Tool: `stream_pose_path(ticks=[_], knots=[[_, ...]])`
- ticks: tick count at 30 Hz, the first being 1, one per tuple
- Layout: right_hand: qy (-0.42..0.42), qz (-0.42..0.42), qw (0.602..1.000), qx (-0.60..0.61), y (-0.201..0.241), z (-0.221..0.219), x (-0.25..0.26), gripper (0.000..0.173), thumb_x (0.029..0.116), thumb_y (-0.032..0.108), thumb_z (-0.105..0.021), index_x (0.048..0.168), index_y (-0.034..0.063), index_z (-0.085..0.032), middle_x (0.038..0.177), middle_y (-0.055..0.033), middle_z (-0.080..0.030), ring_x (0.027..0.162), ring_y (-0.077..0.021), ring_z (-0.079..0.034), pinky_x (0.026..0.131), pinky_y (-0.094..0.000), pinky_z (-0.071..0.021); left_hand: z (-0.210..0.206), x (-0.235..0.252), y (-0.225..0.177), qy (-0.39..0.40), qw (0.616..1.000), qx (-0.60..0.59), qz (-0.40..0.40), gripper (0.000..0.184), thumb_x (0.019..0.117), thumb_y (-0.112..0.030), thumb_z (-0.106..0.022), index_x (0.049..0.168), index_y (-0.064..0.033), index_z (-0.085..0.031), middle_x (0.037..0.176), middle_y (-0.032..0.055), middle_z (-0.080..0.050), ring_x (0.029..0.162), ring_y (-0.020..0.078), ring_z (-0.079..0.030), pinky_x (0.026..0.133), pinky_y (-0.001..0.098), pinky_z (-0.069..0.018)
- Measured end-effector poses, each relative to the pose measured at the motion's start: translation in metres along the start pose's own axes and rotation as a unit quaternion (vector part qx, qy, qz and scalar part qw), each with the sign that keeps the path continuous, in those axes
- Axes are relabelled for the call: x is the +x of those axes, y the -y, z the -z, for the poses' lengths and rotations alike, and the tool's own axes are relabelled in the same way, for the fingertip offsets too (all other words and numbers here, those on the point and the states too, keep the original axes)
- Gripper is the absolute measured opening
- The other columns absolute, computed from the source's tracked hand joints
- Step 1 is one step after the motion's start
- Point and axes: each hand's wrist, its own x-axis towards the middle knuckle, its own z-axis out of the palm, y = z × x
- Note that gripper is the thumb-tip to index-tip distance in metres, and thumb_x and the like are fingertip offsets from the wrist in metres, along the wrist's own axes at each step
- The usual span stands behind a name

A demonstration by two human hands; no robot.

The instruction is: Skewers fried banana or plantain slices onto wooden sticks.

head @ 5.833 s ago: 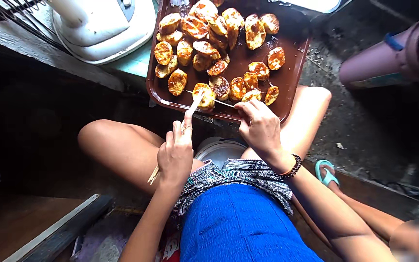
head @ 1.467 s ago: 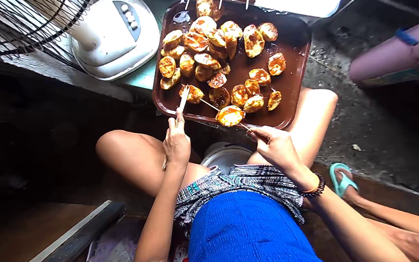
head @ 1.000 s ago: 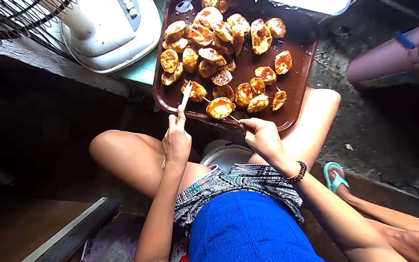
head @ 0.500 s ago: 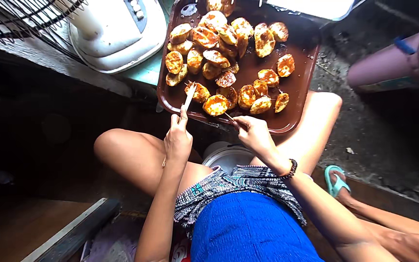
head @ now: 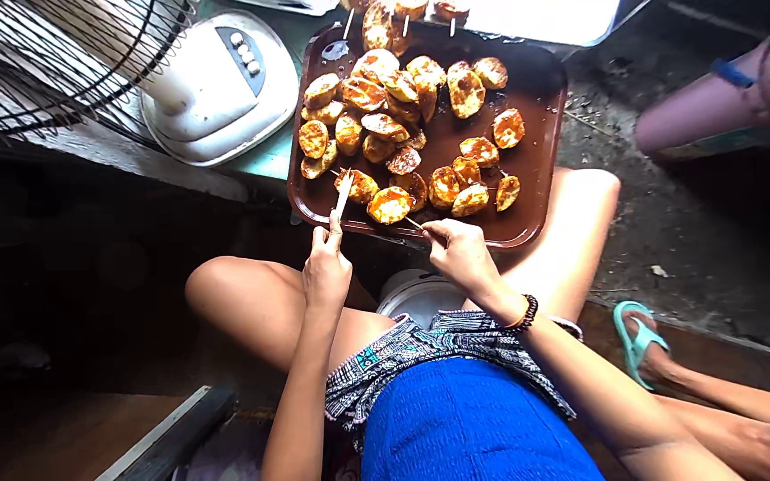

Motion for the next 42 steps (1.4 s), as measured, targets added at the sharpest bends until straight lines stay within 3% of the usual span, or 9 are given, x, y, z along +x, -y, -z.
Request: stream_pose_path(ticks=[6,11,15,27,30,32,34,37,42], knots=[[-0.006,0.011,1.000,0.029,-0.003,0.000,-0.001,0.017,0.0961,0.006,-0.063,0.107,0.0059,-0.077,0.092,-0.0101,-0.074,0.086,-0.0221,-0.072,0.079,-0.0416,-0.0593,0.001,-0.002,0.000,-0.007,1.000,-0.004,-0.009,0.052,0.1052,-0.006,-0.048,0.156,-0.0170,-0.047,0.114,0.0156,-0.061,0.089,0.0294,-0.067,0.076,0.0487,-0.0586],[-0.016,0.015,0.999,0.048,-0.003,0.021,-0.031,0.018,0.0974,0.009,-0.062,0.106,0.0059,-0.078,0.092,-0.0078,-0.074,0.084,-0.0173,-0.072,0.078,-0.0360,-0.0601,0.018,-0.026,-0.015,-0.007,0.997,0.077,-0.013,0.055,0.1027,-0.006,-0.048,0.154,-0.0238,-0.050,0.117,0.0133,-0.064,0.083,0.0286,-0.069,0.067,0.0478,-0.0583],[-0.010,-0.007,0.998,0.066,-0.016,0.012,-0.047,0.020,0.0971,0.009,-0.060,0.104,0.0048,-0.078,0.089,-0.0089,-0.075,0.082,-0.0159,-0.072,0.078,-0.0310,-0.0586,0.006,-0.039,-0.014,0.011,0.998,0.064,-0.024,0.051,0.1016,-0.005,-0.049,0.151,-0.0181,-0.055,0.116,0.0155,-0.066,0.082,0.0293,-0.071,0.070,0.0467,-0.0591],[-0.007,-0.023,0.995,0.101,-0.013,-0.015,-0.032,0.017,0.0958,0.006,-0.062,0.101,0.0008,-0.077,0.088,-0.0118,-0.074,0.081,-0.0198,-0.073,0.078,-0.0358,-0.0596,0.001,-0.039,-0.008,0.009,0.999,0.037,-0.036,0.050,0.1025,-0.005,-0.047,0.150,-0.0164,-0.055,0.114,0.0154,-0.066,0.084,0.0270,-0.070,0.072,0.0441,-0.0589],[-0.022,-0.019,0.994,0.109,-0.014,-0.014,-0.033,0.018,0.0961,0.008,-0.061,0.100,0.0012,-0.077,0.088,-0.0111,-0.074,0.081,-0.0193,-0.073,0.078,-0.0354,-0.0597,0.006,-0.041,-0.013,-0.009,0.994,0.093,-0.051,0.052,0.1001,-0.002,-0.048,0.149,-0.0156,-0.056,0.112,0.0170,-0.067,0.080,0.0301,-0.071,0.065,0.0463,-0.0587],[-0.048,-0.007,0.994,0.097,-0.016,-0.008,-0.036,0.019,0.0963,0.009,-0.061,0.101,0.0024,-0.078,0.090,-0.0101,-0.075,0.083,-0.0185,-0.073,0.080,-0.0338,-0.0598,0.015,-0.045,-0.018,-0.058,0.980,0.172,-0.086,0.055,0.0932,0.003,-0.054,0.145,-0.0163,-0.061,0.108,0.0173,-0.068,0.073,0.0326,-0.071,0.053,0.0472,-0.0551],[-0.080,0.012,0.995,0.066,-0.019,0.002,-0.042,0.020,0.0968,0.008,-0.060,0.104,0.0039,-0.078,0.093,-0.0093,-0.075,0.086,-0.0178,-0.074,0.081,-0.0320,-0.0603,0.032,-0.050,-0.021,-0.105,0.958,0.231,-0.135,0.054,0.0917,0.004,-0.059,0.141,-0.0160,-0.065,0.104,0.0176,-0.069,0.072,0.0330,-0.069,0.050,0.0444,-0.0519],[-0.129,0.032,0.990,0.045,-0.029,0.015,-0.049,0.023,0.0962,0.006,-0.059,0.109,0.0047,-0.078,0.098,-0.0086,-0.076,0.090,-0.0160,-0.074,0.082,-0.0285,-0.0603,0.060,-0.054,-0.027,-0.153,0.940,0.248,-0.176,0.045,0.0984,0.001,-0.054,0.140,-0.0112,-0.066,0.102,0.0198,-0.069,0.071,0.0325,-0.068,0.052,0.0423,-0.0515],[-0.142,-0.027,0.979,0.144,-0.048,0.043,-0.065,0.020,0.0989,0.009,-0.060,0.107,0.0040,-0.077,0.100,-0.0058,-0.076,0.085,-0.0065,-0.072,0.079,-0.0218,-0.0600,0.062,-0.045,-0.035,-0.145,0.975,0.100,-0.134,0.044,0.1013,-0.003,-0.047,0.144,-0.0013,-0.058,0.103,0.0208,-0.065,0.081,0.0283,-0.066,0.064,0.0383,-0.0552]])
